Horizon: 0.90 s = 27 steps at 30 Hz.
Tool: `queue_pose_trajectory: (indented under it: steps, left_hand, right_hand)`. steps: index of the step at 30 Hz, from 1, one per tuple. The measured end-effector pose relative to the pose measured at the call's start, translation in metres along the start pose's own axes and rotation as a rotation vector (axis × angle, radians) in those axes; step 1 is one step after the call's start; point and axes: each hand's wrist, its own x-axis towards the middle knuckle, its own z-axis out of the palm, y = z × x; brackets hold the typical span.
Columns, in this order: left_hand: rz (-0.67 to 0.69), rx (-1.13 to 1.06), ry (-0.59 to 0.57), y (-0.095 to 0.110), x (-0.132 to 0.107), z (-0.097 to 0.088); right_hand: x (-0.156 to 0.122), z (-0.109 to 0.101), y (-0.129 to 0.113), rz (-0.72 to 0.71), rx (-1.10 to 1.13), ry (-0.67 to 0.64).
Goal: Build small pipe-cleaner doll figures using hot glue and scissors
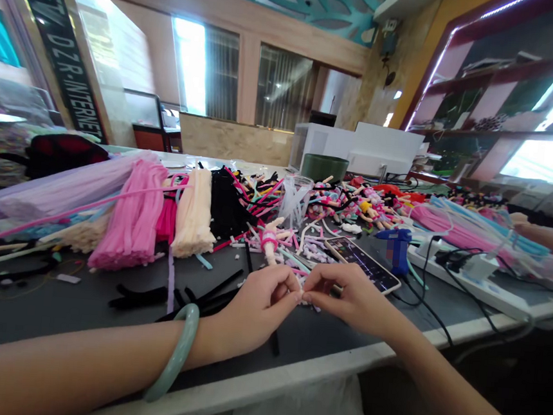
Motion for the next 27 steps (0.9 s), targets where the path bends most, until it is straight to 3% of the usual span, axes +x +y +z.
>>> queue_pose_trajectory:
  steps: [9, 20, 27]
  left_hand:
    - [0.058, 0.06, -0.009, 0.003, -0.002, 0.001]
    - [0.065, -0.025, -0.062, 0.0, -0.002, 0.001]
    - [0.061, -0.036, -0.027, -0.002, 0.001, 0.002]
  right_hand:
    - [-0.012, 0.014, 0.0, 0.065, 0.109, 0.061]
    - [-0.019, 0.047, -0.003, 0.155, 0.653, 0.286]
    - [-0.015, 0.051, 0.004, 0.163, 0.751, 0.333]
